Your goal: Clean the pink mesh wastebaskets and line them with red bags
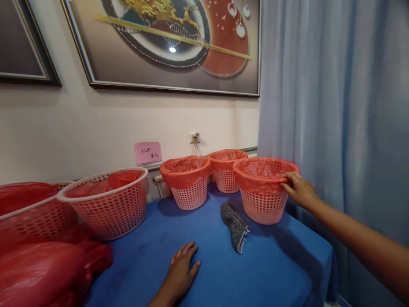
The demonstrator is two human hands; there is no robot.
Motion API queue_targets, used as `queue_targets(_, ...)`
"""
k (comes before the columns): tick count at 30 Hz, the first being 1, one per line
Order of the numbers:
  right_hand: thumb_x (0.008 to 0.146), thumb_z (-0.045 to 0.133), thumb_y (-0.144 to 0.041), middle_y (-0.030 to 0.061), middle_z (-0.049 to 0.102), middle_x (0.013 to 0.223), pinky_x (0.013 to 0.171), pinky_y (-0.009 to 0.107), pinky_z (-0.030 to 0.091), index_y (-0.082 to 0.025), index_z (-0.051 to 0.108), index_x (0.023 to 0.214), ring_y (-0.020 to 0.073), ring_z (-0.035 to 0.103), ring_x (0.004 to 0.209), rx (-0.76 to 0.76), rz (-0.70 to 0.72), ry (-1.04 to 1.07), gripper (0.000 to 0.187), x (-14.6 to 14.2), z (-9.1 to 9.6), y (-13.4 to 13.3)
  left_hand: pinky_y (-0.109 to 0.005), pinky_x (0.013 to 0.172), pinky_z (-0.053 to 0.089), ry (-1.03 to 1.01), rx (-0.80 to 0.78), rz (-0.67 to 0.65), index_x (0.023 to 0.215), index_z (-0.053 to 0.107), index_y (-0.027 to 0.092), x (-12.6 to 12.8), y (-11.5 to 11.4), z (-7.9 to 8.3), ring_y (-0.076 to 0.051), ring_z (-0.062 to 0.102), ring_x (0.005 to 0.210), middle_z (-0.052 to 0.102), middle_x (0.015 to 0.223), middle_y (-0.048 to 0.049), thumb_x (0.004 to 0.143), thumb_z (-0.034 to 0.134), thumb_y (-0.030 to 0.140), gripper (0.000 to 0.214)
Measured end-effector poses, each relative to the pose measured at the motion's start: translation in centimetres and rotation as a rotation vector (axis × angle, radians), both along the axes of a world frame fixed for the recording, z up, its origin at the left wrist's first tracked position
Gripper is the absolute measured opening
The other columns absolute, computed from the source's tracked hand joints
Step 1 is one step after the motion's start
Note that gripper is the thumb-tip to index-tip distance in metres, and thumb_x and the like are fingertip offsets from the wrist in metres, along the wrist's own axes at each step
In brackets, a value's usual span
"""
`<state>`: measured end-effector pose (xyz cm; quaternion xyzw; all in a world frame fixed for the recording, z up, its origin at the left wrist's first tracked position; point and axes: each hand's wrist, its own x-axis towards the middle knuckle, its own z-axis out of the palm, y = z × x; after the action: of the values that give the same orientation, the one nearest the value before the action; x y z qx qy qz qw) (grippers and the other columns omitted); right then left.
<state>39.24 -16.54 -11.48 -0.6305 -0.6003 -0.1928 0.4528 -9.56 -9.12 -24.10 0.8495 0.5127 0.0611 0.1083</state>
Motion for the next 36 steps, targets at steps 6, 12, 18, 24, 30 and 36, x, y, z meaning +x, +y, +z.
queue_targets(6, 0.090, 0.050, -0.038, 0.0130, 0.066, 0.112, 0.093, 0.050, 0.054, -0.020, 0.062, 0.111, 0.0298, 0.066, 0.104, -0.027, -0.021, -0.022, 0.030, -0.3, -0.5, -0.4, -0.052, 0.122, 0.030, 0.001, -0.017, -0.009, 0.145, 0.057, 0.020, -0.1, -0.4, 0.6, -0.033, 0.038, 0.150, 0.046, 0.160, -0.0104, 0.093, 0.046, 0.042, 0.058)
queue_targets(12, 0.092, 0.057, -0.035, 0.0241, 0.048, 0.144, 0.102, 0.057, 0.049, -0.022, 0.048, 0.143, 0.0416, 0.045, 0.139, 0.178, -0.054, -0.139, 0.053, -4.2, -2.3, -3.2, -0.053, 0.123, 0.027, -0.109, -0.056, -0.024, 0.144, 0.058, 0.018, 0.1, -2.6, 1.1, -0.034, 0.038, 0.149, 0.047, 0.158, -0.0132, 0.091, 0.052, 0.041, 0.057)
queue_targets(18, 0.094, 0.057, -0.033, 0.0160, 0.047, 0.147, 0.085, 0.044, 0.059, -0.025, 0.056, 0.131, 0.0237, 0.068, 0.097, 0.078, 0.373, 0.098, 0.038, -17.1, -6.3, -4.1, -0.057, 0.121, 0.027, -0.145, -0.081, -0.012, 0.143, 0.057, 0.020, 0.4, -3.6, 0.3, -0.036, 0.039, 0.147, 0.047, 0.158, -0.0141, 0.088, 0.058, 0.040, 0.058)
queue_targets(24, 0.090, 0.053, -0.032, 0.0150, 0.045, 0.150, 0.074, 0.035, 0.062, -0.024, 0.060, 0.127, 0.0170, 0.069, 0.087, -0.250, 0.734, 0.539, 0.038, -30.4, -11.9, 1.0, -0.056, 0.120, 0.029, -0.156, -0.072, -0.019, 0.144, 0.055, 0.024, 0.6, -4.0, -0.6, -0.035, 0.040, 0.145, 0.050, 0.156, -0.0113, 0.088, 0.059, 0.045, 0.060)
queue_targets(30, 0.078, 0.056, -0.041, 0.0117, 0.073, 0.106, 0.092, 0.045, 0.058, -0.021, 0.071, 0.098, 0.0277, 0.071, 0.097, -0.476, 0.683, 0.688, 0.032, -33.1, -19.0, 6.5, -0.055, 0.119, 0.031, -0.183, -0.045, -0.057, 0.141, 0.056, 0.023, 0.5, -4.0, -1.3, -0.035, 0.043, 0.142, 0.050, 0.154, -0.0117, 0.090, 0.057, 0.043, 0.055)
queue_targets(36, 0.080, 0.057, -0.047, 0.0088, 0.077, 0.101, 0.090, 0.040, 0.057, -0.022, 0.073, 0.095, 0.0265, 0.072, 0.097, -0.631, 0.896, 0.769, 0.033, -31.6, -20.3, 6.6, -0.056, 0.120, 0.028, -0.178, -0.080, -0.045, 0.143, 0.052, 0.023, 0.5, -3.6, -2.0, -0.036, 0.040, 0.144, 0.051, 0.153, -0.0122, 0.089, 0.058, 0.044, 0.058)
